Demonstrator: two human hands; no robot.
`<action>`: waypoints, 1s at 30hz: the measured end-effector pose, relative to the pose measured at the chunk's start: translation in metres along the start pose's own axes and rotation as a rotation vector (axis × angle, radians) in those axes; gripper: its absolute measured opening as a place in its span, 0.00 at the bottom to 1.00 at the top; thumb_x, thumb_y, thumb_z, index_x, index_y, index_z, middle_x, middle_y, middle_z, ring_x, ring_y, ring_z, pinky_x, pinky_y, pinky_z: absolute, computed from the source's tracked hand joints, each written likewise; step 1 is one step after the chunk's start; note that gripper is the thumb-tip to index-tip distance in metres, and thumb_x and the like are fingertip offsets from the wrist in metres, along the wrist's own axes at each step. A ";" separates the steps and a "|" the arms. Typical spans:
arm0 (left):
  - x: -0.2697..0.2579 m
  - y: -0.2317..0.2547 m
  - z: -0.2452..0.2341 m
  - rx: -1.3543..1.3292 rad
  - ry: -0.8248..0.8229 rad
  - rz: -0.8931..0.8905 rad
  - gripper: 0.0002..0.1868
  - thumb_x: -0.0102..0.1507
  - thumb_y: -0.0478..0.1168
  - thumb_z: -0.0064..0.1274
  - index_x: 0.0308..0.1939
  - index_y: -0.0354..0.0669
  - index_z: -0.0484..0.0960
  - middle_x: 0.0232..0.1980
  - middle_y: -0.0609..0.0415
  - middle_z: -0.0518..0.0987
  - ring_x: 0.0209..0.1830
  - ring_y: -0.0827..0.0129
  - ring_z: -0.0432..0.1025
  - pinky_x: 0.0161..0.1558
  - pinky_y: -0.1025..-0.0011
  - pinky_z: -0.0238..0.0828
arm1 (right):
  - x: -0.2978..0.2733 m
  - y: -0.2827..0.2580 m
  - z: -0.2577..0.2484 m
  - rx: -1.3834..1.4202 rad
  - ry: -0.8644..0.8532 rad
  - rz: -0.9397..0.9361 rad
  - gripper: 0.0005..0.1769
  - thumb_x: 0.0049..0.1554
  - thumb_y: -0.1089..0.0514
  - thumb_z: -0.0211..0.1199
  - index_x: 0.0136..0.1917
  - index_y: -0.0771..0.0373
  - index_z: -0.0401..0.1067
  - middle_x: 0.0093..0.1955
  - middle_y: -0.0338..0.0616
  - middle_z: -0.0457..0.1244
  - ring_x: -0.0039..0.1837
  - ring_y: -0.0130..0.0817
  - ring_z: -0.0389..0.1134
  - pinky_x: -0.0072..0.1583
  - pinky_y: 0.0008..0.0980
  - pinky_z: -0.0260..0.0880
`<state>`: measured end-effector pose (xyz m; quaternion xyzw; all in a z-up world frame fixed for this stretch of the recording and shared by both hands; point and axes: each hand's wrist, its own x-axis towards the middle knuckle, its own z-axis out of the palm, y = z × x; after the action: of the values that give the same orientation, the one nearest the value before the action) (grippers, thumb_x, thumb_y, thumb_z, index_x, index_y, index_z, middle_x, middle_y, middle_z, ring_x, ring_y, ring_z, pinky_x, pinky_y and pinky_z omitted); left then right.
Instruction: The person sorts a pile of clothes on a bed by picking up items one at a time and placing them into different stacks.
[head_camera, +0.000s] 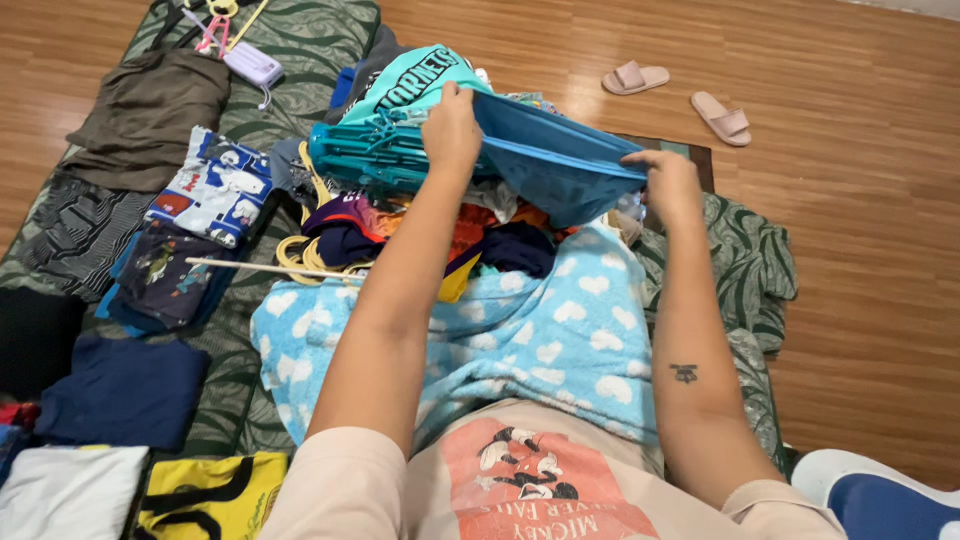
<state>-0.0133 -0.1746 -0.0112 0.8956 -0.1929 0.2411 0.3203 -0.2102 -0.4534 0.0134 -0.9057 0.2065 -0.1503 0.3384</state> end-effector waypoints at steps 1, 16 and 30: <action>0.003 0.004 0.007 -0.071 0.016 -0.020 0.19 0.54 0.30 0.51 0.49 0.43 0.83 0.50 0.46 0.76 0.39 0.44 0.75 0.38 0.50 0.72 | 0.002 -0.002 0.003 -0.066 0.017 0.033 0.24 0.59 0.66 0.47 0.59 0.54 0.79 0.44 0.56 0.69 0.38 0.45 0.72 0.45 0.41 0.71; 0.088 0.100 0.004 -0.293 0.182 0.399 0.14 0.62 0.37 0.52 0.52 0.43 0.81 0.56 0.54 0.78 0.49 0.55 0.76 0.49 0.58 0.73 | 0.061 0.041 -0.042 -0.144 0.761 -0.024 0.26 0.57 0.60 0.53 0.69 0.57 0.69 0.54 0.62 0.67 0.56 0.61 0.68 0.55 0.53 0.66; 0.041 -0.083 0.052 -0.642 0.049 -0.595 0.16 0.67 0.44 0.43 0.49 0.39 0.81 0.46 0.41 0.81 0.44 0.46 0.77 0.44 0.53 0.76 | -0.071 -0.014 0.073 0.027 0.306 -0.771 0.07 0.50 0.65 0.69 0.44 0.60 0.77 0.45 0.45 0.70 0.53 0.45 0.72 0.57 0.43 0.70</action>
<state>0.0778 -0.1574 -0.0636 0.7612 0.0160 0.0872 0.6424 -0.2381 -0.3694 -0.0395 -0.8793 -0.1021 -0.4017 0.2346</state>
